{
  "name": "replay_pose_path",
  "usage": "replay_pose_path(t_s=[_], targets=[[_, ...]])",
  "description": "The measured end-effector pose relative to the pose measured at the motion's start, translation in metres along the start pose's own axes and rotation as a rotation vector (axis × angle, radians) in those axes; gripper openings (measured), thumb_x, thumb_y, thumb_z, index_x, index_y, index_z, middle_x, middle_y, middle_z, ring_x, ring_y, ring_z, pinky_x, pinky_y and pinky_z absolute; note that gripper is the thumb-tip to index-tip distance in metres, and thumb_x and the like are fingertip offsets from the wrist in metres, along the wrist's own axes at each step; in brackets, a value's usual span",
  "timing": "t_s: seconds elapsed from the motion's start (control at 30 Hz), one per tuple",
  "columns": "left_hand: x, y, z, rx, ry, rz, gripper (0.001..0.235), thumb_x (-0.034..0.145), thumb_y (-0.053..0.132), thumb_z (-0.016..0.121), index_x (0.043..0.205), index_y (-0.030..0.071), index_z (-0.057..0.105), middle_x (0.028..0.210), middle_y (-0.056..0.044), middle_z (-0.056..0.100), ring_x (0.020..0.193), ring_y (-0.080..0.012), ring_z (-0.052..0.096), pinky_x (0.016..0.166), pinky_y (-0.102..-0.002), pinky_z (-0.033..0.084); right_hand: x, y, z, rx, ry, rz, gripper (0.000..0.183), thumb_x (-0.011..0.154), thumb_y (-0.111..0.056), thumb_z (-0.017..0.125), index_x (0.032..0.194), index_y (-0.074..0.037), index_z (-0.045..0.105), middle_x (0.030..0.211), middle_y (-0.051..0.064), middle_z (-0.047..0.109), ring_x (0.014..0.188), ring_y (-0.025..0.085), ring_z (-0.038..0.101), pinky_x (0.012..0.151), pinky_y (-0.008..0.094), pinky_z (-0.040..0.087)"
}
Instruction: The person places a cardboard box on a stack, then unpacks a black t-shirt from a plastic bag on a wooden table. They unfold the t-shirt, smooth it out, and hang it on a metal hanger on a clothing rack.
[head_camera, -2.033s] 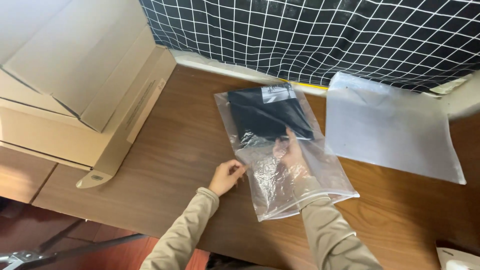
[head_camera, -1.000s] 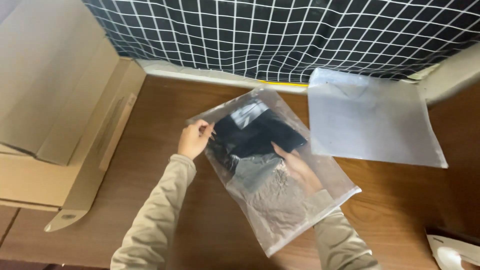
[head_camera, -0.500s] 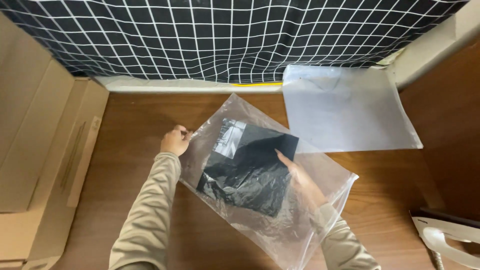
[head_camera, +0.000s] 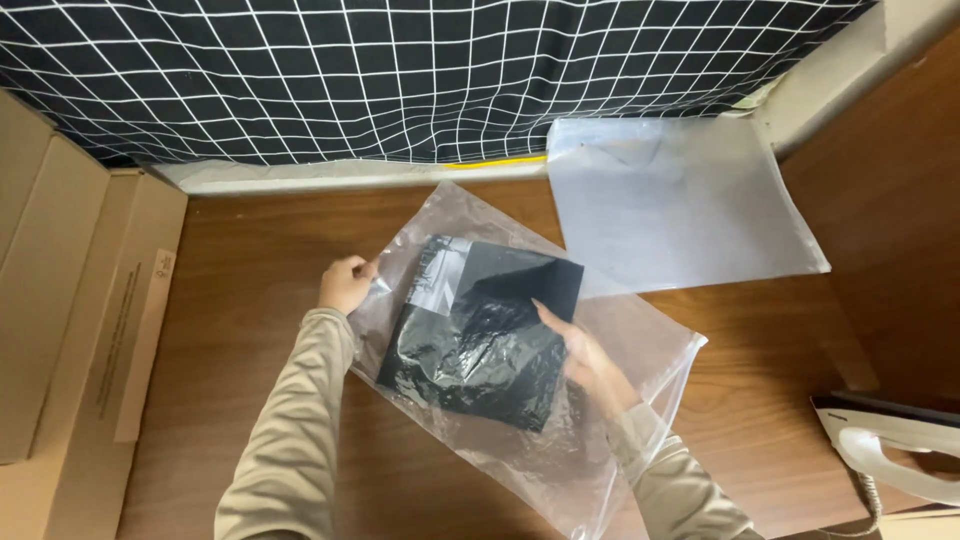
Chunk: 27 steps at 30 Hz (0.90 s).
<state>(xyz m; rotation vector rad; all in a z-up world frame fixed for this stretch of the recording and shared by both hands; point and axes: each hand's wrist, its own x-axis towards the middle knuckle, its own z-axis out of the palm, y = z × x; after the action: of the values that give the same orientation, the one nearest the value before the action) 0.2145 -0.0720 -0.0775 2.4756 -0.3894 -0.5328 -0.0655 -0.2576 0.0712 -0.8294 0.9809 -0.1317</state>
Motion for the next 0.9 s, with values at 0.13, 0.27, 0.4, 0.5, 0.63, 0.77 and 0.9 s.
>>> replay_pose_path(t_s=[0.13,0.27,0.4,0.5,0.63,0.77,0.9], targets=[[0.017,-0.034,0.005,-0.048,0.165,0.037,0.027,0.082,0.036,0.049,0.093,0.019,0.065,0.098,-0.012,0.063,0.100,-0.0327,0.056,0.087,-0.042,0.046,0.046,0.023,-0.028,0.130,-0.135,-0.056,0.044,0.076,-0.018,0.068,0.115,-0.002,0.055,0.111,0.019,0.057,0.101,0.032,0.056,0.084,0.047,0.045],[0.011,-0.054,-0.015,-0.056,0.239,0.019,0.026,0.085,0.033,0.049,0.097,0.015,0.064,0.098,-0.015,0.061,0.099,-0.0329,0.056,0.086,-0.042,0.046,0.041,0.024,-0.036,0.128,-0.137,-0.052,0.048,0.075,-0.020,0.069,0.115,0.000,0.054,0.110,0.022,0.057,0.101,0.033,0.056,0.084,0.049,0.043],[0.003,-0.077,-0.031,-0.123,0.346,-0.059,0.023,0.085,0.031,0.051,0.096,0.014,0.063,0.096,-0.014,0.062,0.099,-0.0321,0.056,0.086,-0.042,0.044,0.047,0.027,-0.058,0.145,-0.164,0.060,0.041,0.079,-0.025,0.063,0.117,-0.012,0.055,0.116,0.015,0.055,0.106,0.027,0.053,0.088,0.046,0.043],[-0.004,-0.089,-0.038,-0.177,0.417,-0.124,0.021,0.085,0.031,0.051,0.093,0.016,0.064,0.093,-0.012,0.064,0.099,-0.0318,0.056,0.085,-0.041,0.045,0.059,0.030,-0.083,0.084,-0.089,0.009,0.047,0.076,-0.025,0.066,0.119,-0.012,0.053,0.116,0.016,0.054,0.105,0.029,0.053,0.088,0.049,0.041],[-0.001,-0.106,-0.040,-0.210,0.472,-0.188,0.021,0.085,0.032,0.054,0.094,0.017,0.064,0.093,-0.011,0.063,0.099,-0.0292,0.056,0.085,-0.040,0.045,0.041,0.024,-0.087,0.032,0.047,-0.076,0.062,0.073,-0.021,0.069,0.128,-0.009,0.041,0.117,0.020,0.049,0.108,0.032,0.049,0.089,0.052,0.039],[-0.008,-0.101,-0.043,-0.230,0.489,-0.210,0.019,0.087,0.033,0.052,0.093,0.018,0.063,0.091,-0.010,0.064,0.096,-0.0290,0.057,0.082,-0.039,0.046,0.039,0.020,-0.108,0.063,0.101,-0.094,0.061,0.073,-0.019,0.069,0.127,-0.008,0.042,0.118,0.022,0.049,0.110,0.033,0.048,0.089,0.052,0.038],[-0.003,-0.105,-0.039,-0.249,0.544,-0.207,0.018,0.087,0.032,0.054,0.089,0.017,0.064,0.087,-0.010,0.064,0.095,-0.0303,0.057,0.081,-0.040,0.046,0.024,0.012,-0.132,-0.025,0.170,-0.180,0.057,0.074,-0.021,0.069,0.123,-0.006,0.045,0.114,0.024,0.049,0.106,0.034,0.049,0.085,0.054,0.038]])
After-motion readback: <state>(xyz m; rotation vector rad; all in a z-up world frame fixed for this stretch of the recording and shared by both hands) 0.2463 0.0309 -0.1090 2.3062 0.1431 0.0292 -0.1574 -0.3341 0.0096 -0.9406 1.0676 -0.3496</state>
